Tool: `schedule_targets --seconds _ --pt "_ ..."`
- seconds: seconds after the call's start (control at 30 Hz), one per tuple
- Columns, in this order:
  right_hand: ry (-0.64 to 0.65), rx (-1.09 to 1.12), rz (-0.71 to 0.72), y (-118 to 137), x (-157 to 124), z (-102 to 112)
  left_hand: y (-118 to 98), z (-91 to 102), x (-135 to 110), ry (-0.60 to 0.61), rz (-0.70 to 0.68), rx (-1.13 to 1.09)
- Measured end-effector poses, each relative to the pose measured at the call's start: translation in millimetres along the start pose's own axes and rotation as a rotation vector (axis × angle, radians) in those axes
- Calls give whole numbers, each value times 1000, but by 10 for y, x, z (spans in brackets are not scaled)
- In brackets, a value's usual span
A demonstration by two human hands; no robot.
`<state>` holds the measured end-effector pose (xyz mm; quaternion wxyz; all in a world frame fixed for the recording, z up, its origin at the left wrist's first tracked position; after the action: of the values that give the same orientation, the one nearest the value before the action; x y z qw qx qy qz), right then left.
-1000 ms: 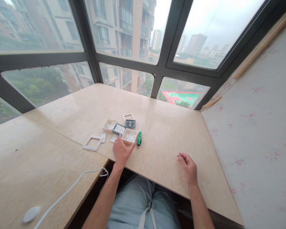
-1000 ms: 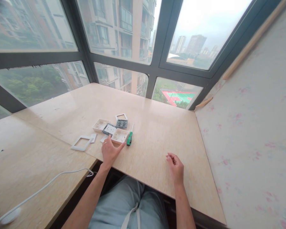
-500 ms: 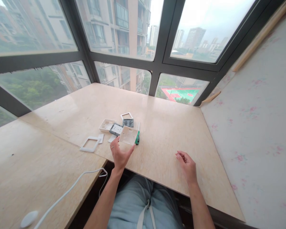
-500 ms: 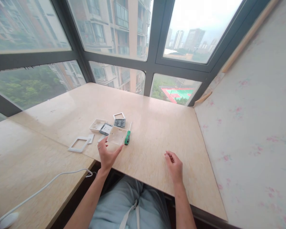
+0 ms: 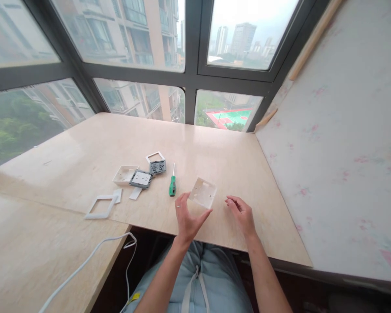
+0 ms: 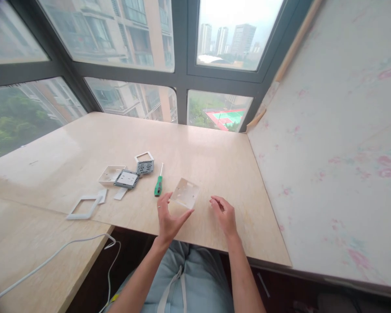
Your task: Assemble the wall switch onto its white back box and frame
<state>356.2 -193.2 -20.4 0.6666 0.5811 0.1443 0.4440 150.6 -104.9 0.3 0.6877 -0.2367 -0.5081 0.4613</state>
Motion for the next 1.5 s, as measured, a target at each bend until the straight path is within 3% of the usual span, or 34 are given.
schedule_targets --seconds 0.2,0.4,1.07,1.5 --pt "124 91 172 83 -4 -12 -129 -260 -81 145 30 -14" --pt "149 49 257 76 -29 -41 -115 -340 -77 213 113 -10" --pt "210 -65 244 82 -90 -33 -80 -369 -132 337 218 104" --pt "212 -288 243 45 -129 -61 -85 -440 -189 467 77 211"
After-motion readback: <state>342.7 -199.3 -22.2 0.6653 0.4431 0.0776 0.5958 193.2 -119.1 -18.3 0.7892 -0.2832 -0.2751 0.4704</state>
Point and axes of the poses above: each hand's wrist, its own x-axis towards the middle knuckle, its own z-axis out of the back of the hand, y = z × x, the point moved 3 cm from there along x, towards the middle knuckle, and after that the axes turned 12 degrees about z, right-handed, at the moved point
